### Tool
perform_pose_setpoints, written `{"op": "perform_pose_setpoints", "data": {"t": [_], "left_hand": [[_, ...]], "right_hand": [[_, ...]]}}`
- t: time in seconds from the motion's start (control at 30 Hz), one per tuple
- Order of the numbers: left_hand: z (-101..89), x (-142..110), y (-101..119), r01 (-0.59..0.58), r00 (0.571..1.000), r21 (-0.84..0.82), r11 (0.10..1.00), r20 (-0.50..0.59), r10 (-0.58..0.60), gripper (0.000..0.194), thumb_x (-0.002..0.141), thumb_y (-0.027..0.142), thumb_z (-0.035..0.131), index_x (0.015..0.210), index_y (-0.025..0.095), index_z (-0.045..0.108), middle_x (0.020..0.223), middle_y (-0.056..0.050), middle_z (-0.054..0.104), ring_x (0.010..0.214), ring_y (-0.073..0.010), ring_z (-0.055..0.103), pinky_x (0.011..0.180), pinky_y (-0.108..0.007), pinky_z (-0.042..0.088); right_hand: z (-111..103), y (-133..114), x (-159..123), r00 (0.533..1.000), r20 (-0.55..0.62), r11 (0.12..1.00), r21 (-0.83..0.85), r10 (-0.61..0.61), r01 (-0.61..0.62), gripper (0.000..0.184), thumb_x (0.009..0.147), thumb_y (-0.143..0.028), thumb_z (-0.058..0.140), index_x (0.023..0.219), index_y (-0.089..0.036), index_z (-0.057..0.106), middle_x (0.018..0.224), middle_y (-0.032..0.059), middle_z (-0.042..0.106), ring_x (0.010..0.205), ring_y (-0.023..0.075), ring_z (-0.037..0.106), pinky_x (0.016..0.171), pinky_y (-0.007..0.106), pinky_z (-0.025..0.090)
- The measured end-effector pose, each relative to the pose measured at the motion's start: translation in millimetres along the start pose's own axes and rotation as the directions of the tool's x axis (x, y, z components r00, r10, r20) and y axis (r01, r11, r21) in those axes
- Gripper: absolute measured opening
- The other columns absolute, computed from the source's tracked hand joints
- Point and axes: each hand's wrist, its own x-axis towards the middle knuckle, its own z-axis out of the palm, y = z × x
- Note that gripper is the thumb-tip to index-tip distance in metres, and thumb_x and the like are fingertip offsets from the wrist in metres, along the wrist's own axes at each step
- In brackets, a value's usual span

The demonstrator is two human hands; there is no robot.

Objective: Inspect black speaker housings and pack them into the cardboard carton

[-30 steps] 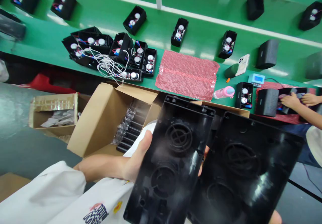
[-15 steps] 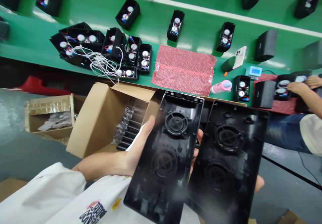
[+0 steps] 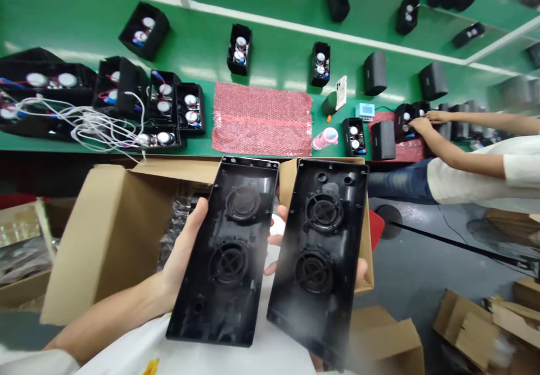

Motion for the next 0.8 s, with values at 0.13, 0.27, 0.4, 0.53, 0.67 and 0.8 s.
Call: {"op": "perform_pose_setpoints", "data": {"t": [0.13,0.27,0.4,0.53,0.67,0.8], "left_hand": [[-7.3,2.4,1.1,0.034,0.999,0.04,0.999,-0.018,-0.033,0.09,0.093,0.083,0.048,0.158,0.02,0.052,0.137,-0.017,0.068,0.105,-0.0302,0.069,0.093,-0.044,0.054],[-34.8,13.1,-2.6,-0.088,0.977,0.339,0.937,-0.154,0.148,0.084,0.089,0.075,0.066,0.15,0.018,0.061,0.141,-0.017,0.07,0.126,-0.0365,0.065,0.107,-0.047,0.051],[-59.5,30.2,-6.0,-0.239,0.867,0.751,0.615,-0.12,0.484,0.087,0.087,0.066,0.078,0.159,0.026,0.05,0.168,-0.008,0.049,0.159,-0.0358,0.036,0.132,-0.045,0.029],[-63.4,41.3,-5.5,-0.184,0.89,0.858,0.48,-0.062,0.452,0.103,0.09,0.078,0.065,0.171,0.024,0.028,0.177,-0.012,0.032,0.164,-0.0351,0.028,0.136,-0.048,0.02],[-79.5,47.2,-3.9,-0.122,0.894,0.932,0.341,-0.046,0.445,0.1,0.092,0.084,0.053,0.171,0.028,0.026,0.179,-0.01,0.028,0.165,-0.0339,0.026,0.137,-0.049,0.02],[-109.1,56.6,-6.3,-0.091,0.876,0.935,0.343,-0.088,0.474,0.089,0.099,0.079,0.045,0.171,0.032,0.024,0.179,-0.006,0.026,0.165,-0.0313,0.025,0.137,-0.05,0.019]], "right_hand": [[25.7,-14.2,-8.7,0.989,0.037,0.924,0.353,0.145,-0.148,0.13,0.078,-0.104,0.014,0.163,-0.009,0.038,0.132,0.0283,0.066,0.072,0.0279,0.076,0.059,0.047,0.059],[49.9,-9.8,-10.1,0.974,-0.223,0.971,0.222,-0.042,0.092,0.108,0.087,-0.092,0.048,0.165,-0.018,0.037,0.157,0.0253,0.05,0.125,0.0425,0.069,0.089,0.058,0.064],[59.8,11.6,8.2,0.932,-0.261,0.937,-0.306,-0.25,0.166,0.096,0.097,-0.056,0.069,0.171,-0.04,0.011,0.171,0.0074,0.037,0.154,0.033,0.046,0.127,0.06,0.039],[61.9,26.9,23.6,0.955,-0.148,0.789,-0.602,-0.257,0.12,0.092,0.099,-0.051,0.066,0.172,-0.04,0.011,0.172,0.0047,0.034,0.157,0.0326,0.04,0.129,0.059,0.038],[61.8,35.6,26.4,0.938,-0.167,0.738,-0.665,-0.302,0.119,0.09,0.101,-0.048,0.062,0.173,-0.035,0.009,0.17,0.0075,0.038,0.152,0.0333,0.048,0.124,0.057,0.046],[57.8,43.6,32.4,0.911,-0.151,0.758,-0.615,-0.384,0.218,0.091,0.1,-0.049,0.063,0.172,-0.031,0.01,0.17,0.0092,0.039,0.151,0.0309,0.05,0.12,0.05,0.052]]}}
